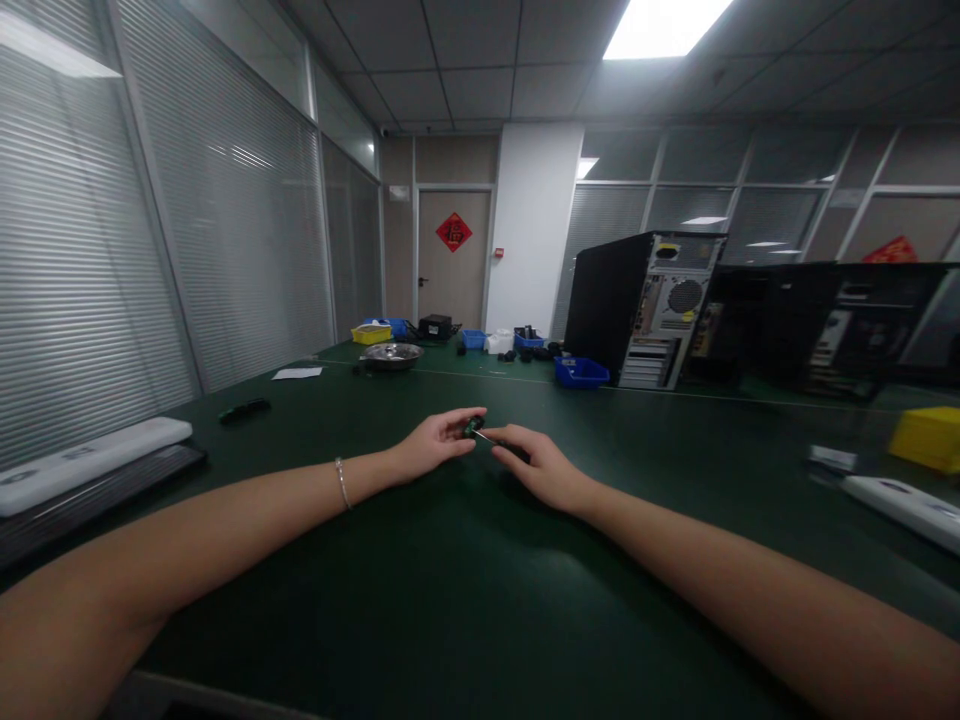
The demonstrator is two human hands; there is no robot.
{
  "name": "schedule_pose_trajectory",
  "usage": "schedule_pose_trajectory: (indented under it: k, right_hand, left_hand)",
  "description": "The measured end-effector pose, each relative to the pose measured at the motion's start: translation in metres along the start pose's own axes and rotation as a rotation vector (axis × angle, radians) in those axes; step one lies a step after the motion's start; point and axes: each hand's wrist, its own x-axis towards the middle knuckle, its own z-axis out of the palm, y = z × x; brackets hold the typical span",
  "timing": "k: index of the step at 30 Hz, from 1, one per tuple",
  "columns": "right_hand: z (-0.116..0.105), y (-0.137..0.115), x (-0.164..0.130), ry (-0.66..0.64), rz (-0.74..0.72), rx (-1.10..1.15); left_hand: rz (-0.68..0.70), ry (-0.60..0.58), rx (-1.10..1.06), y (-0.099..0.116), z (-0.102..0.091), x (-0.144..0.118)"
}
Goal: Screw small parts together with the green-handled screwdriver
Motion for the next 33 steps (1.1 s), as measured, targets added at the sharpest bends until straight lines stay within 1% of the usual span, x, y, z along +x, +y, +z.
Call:
schedule_pose_trajectory:
  k: [2,4,8,11,14,19,24,33]
  right_hand:
    - [-0.001,-0.003,0.000,0.000,-0.001,-0.001]
    - [-0.001,-0.005,0.000,0.015,-0.005,0.004]
    - [0.000,-0.006,0.000,0.093,0.014,0.005]
    - [0.002,-0.002,0.000,0.119,0.027,-0.010]
    - [0.003,0.002,0.000,0.118,0.040,-0.040]
    - [0.004,0.006,-0.002,0.095,0.068,-0.120]
    - [0.006,0.008,-0.002,0.105,0.049,-0.191]
    - [0.007,0.007,-0.003,0.077,0.038,-0.263]
  left_hand:
    - [0.003,0.016,0.088,0.003,0.000,-0.001]
    - [-0.002,0.031,0.128,0.004,0.000,-0.002]
    - [0.009,0.035,0.016,-0.002,-0.001,0.000]
    - [0.008,0.045,-0.010,-0.007,-0.003,0.001]
    - [-0.026,0.062,-0.026,-0.009,-0.006,0.001]
    - [-0.098,0.087,-0.183,-0.010,-0.007,0.001]
    - [-0.151,0.118,-0.238,-0.010,-0.005,0.001]
    - [-0.189,0.064,-0.262,-0.015,-0.010,0.002]
